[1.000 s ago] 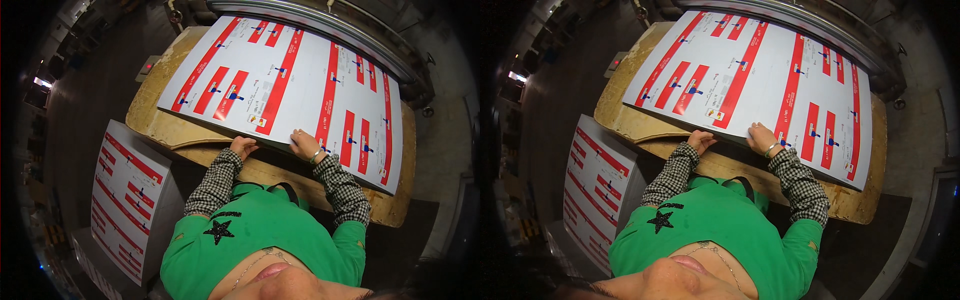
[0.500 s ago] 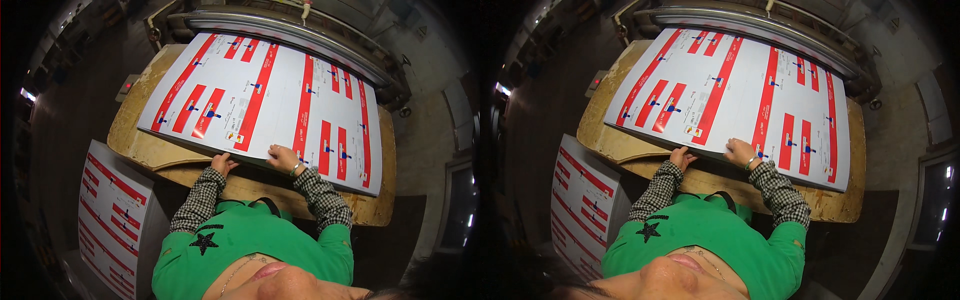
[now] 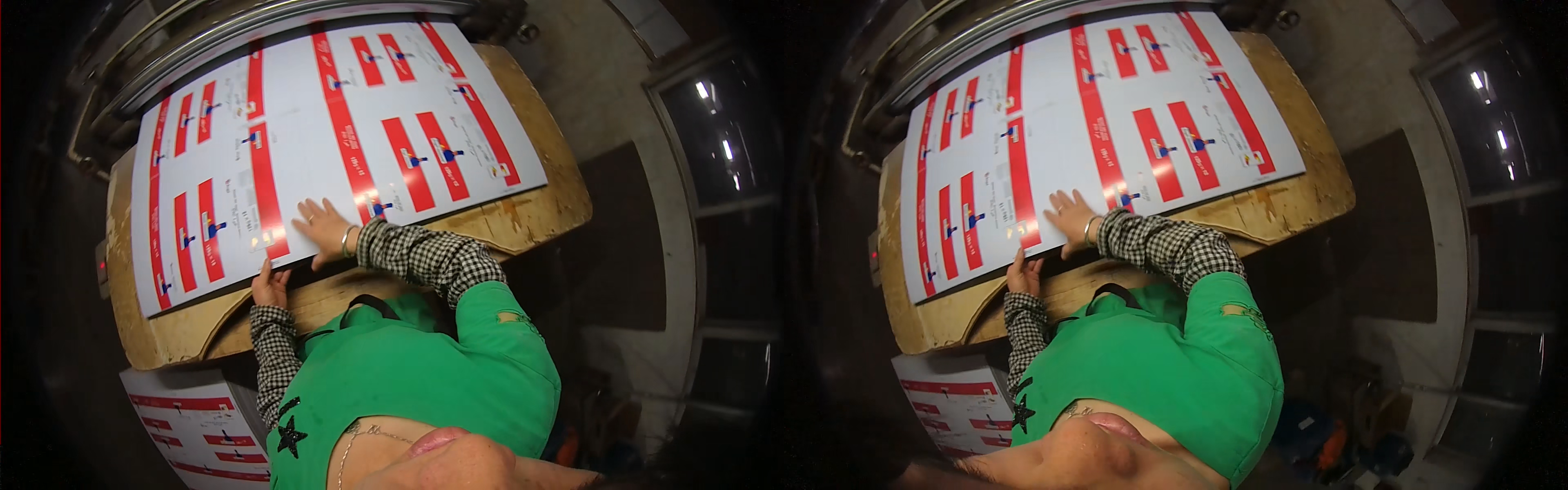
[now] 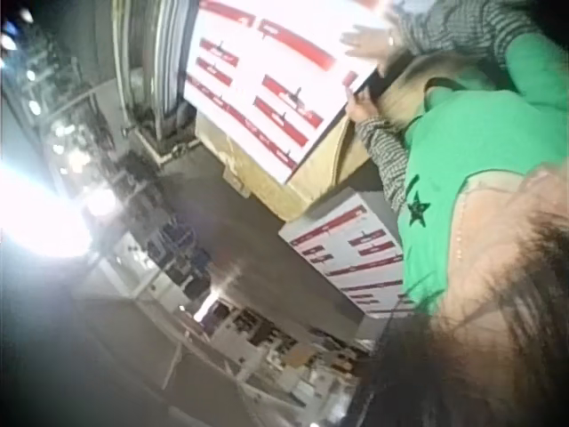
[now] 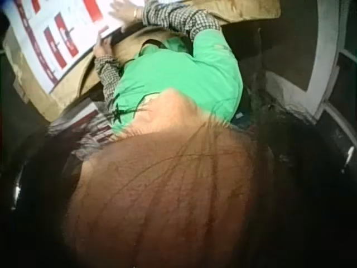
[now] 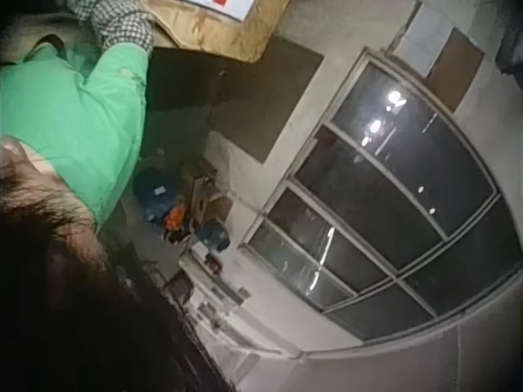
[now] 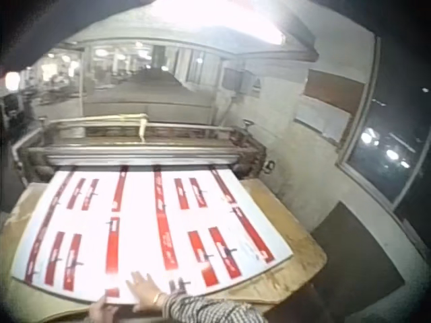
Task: The person places large white sheets with red printed graphics onto a wooden board. They then use a squeegee tool to smooth the surface of the sheets, ensuring they adhere flatly to the board. The person repeats this process for multiple sheets, stacking them as they finish.
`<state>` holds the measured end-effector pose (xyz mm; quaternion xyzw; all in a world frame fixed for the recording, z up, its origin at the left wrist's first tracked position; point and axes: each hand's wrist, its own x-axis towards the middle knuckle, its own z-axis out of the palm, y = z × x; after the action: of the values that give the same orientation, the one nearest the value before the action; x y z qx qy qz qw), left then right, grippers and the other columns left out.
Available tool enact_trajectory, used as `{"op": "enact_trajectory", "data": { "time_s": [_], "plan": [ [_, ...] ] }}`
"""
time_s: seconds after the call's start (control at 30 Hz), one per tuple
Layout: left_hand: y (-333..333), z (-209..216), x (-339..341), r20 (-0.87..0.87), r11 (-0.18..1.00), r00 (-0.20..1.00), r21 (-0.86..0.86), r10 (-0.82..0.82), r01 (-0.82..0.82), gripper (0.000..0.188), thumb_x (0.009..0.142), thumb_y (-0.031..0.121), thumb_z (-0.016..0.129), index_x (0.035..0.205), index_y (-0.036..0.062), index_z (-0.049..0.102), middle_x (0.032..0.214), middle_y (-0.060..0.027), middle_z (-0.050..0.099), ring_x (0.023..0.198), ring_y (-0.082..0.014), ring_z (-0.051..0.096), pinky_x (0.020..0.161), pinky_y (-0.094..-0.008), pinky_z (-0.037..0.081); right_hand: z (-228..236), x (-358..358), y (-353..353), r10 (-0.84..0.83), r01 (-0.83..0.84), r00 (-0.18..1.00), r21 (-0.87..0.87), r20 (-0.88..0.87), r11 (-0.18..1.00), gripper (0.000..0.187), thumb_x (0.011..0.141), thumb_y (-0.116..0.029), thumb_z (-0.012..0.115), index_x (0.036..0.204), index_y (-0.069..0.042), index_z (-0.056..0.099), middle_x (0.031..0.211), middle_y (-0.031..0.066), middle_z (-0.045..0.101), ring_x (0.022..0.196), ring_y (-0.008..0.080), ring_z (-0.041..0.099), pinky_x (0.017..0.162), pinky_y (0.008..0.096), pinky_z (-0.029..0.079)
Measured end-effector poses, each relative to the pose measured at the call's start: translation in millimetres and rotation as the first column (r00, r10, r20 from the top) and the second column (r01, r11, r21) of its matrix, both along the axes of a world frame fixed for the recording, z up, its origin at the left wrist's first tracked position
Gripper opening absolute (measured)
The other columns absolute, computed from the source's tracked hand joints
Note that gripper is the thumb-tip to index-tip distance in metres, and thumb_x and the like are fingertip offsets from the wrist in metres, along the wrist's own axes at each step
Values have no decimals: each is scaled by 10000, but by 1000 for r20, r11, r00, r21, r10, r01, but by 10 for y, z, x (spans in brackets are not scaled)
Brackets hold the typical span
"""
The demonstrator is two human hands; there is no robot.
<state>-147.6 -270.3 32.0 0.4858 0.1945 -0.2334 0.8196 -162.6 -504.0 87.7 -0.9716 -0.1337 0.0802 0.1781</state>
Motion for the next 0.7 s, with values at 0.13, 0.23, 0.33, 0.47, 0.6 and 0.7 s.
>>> {"op": "enact_trajectory", "data": {
  "time_s": [0.13,0.23,0.33,0.47,0.6,0.7],
  "plan": [
    [-59,-40,42,6,999,999,-14,-42,42,201,855,144,632,1024,45,586,956,-61,644,760,-188,652,699,-346,565,-43,-154,-140,27,-25,998,36,-57,999,943,630,-342,799,1384,-43,318,1457,221,249,1374,356,192,1111,500,175],
    [-63,-52,72,7,998,999,-15,-54,54,218,858,127,624,1057,54,572,973,-51,646,775,-189,655,711,-339,563,-123,-116,-127,-24,29,999,122,-43,992,848,697,-393,738,1365,-40,354,1450,214,273,1371,350,211,1110,499,178],
    [-62,-47,76,9,999,999,-12,-51,51,222,860,122,621,1065,53,569,981,-53,647,780,-190,657,713,-338,563,-179,-73,57,-119,112,993,290,7,950,747,783,-439,638,1353,-34,374,1441,213,295,1367,346,228,1109,499,179],
    [-78,-23,74,22,999,999,-34,-37,38,207,866,117,613,1059,51,578,989,-53,650,774,-189,657,703,-338,563,-388,-174,349,-121,50,972,325,200,944,681,853,-470,531,1348,-27,380,1435,211,308,1366,354,225,1108,512,158],
    [21,-45,70,1,999,999,-6,-46,46,184,875,114,601,1044,41,589,979,-53,655,755,-182,656,694,-337,563,-574,-407,-616,-415,379,866,176,278,908,728,845,-481,529,1365,-9,339,1413,204,334,1346,345,256,1108,527,118],
    [-105,8,78,9,997,998,-15,-69,69,183,876,120,601,1039,37,589,966,-54,658,741,-174,657,687,-338,564,-1066,-1073,-2332,-727,834,486,-8,485,552,713,883,-497,488,1366,5,337,1394,219,362,1315,347,310,1066,495,223]
  ]
}}
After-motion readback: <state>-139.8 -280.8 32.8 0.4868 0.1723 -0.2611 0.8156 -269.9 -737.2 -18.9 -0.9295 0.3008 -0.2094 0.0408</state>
